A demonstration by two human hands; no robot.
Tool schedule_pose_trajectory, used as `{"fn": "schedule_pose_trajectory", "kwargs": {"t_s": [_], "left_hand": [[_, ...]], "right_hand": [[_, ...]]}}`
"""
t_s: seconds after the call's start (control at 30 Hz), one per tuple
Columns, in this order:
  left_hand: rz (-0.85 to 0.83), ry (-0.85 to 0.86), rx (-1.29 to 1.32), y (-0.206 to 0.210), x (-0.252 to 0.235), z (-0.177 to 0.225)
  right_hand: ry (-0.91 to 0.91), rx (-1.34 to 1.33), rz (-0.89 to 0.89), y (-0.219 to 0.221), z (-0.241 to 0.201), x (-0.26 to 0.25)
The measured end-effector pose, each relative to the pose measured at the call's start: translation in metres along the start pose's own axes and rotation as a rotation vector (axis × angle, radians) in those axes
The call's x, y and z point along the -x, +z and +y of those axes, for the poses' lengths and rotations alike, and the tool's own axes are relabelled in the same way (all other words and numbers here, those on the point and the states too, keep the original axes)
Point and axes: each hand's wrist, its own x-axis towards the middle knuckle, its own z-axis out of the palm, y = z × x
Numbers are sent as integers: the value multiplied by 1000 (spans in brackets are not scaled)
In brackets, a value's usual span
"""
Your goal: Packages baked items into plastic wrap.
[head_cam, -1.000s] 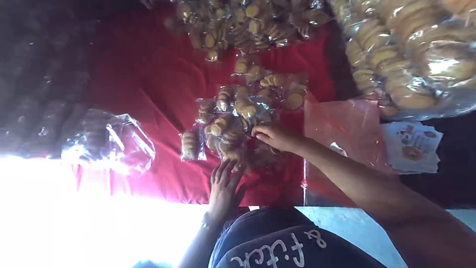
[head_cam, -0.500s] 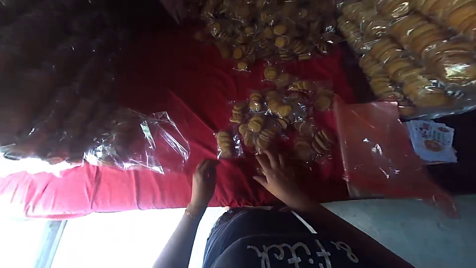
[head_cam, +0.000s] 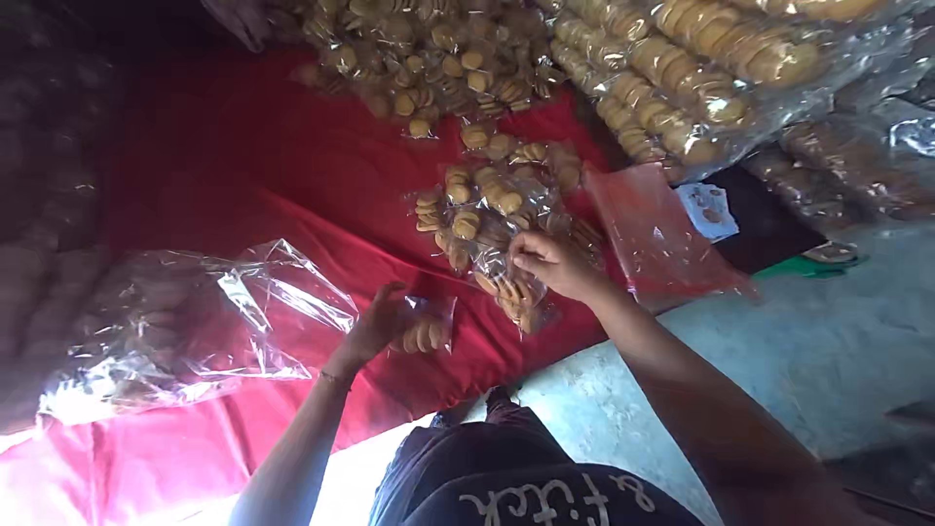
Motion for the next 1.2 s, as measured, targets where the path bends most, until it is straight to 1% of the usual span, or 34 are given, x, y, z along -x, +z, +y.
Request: {"fn": "schedule_pose_trajectory", "kwargs": {"t_s": [0.07, 0.1, 0.13, 0.2, 0.23, 0.27, 0.33, 0.4, 0.47, 0.5, 0.57, 0.6, 0.67, 0.7, 0.73, 0.77, 0.8, 0.87, 0.9, 0.93, 1.0, 1.03, 1.1, 1.17, 1.2], "left_hand": [[5, 48, 215, 10, 16, -7], [11, 76, 254, 16, 24, -8], [32, 126, 212, 22, 31, -7], [131, 343, 39, 34, 38, -8], [186, 438, -4, 40, 36, -10], [226, 495, -21, 44, 32, -13], [259, 521, -28, 50, 20, -26], [350, 526, -34, 59, 18, -44], [428, 525, -39, 72, 25, -51], [459, 506, -2, 82, 30, -50], [502, 440, 153, 108, 41, -43], [490, 411, 251, 120, 44, -37], [370, 395, 386, 134, 44, -24], [269, 410, 387, 134, 39, -14], [176, 444, 349, 132, 28, -1], [104, 492, 274, 130, 12, 14], [53, 557, 144, 128, -9, 30], [-65, 674, -245, 129, -63, 58], [-183, 667, -473, 131, -88, 71], [-324, 606, -688, 135, -108, 82], [-555, 399, -1005, 148, -129, 103], [-587, 333, -1080, 153, -133, 108], [-518, 303, -1115, 155, -128, 101], [-362, 344, -993, 157, -114, 87], [-298, 351, -896, 163, -108, 84]], "right_hand": [[-39, -173, -30, 14, -1, -6], [-27, -211, -40, 22, -4, -9], [-11, -237, -48, 30, -7, -12], [24, -264, -62, 49, -12, -19], [36, -267, -76, 60, -16, -20], [34, -270, -106, 74, -17, -19], [5, -315, -155, 102, -15, -10], [-17, -455, -181, 127, -6, 7], [-63, -602, -199, 140, 2, 34], [-113, -612, -179, 147, 4, 49], [-155, -597, -66, 164, -3, 77], [-156, -545, 35, 169, -6, 88], [-196, -367, 244, 167, -2, 106], [-226, -243, 296, 156, 6, 115], [-225, -154, 302, 141, 14, 125], [-183, -123, 284, 128, 24, 137], [-106, -135, 260, 118, 34, 150], [104, -306, 236, 101, 44, 171], [182, -431, 202, 90, 48, 179], [237, -563, 161, 79, 51, 187], [264, -757, 100, 59, 60, 202], [269, -801, 96, 50, 67, 208], [307, -857, 122, 31, 81, 220], [375, -930, 129, 12, 92, 225], [367, -978, 117, 5, 100, 225]]}}
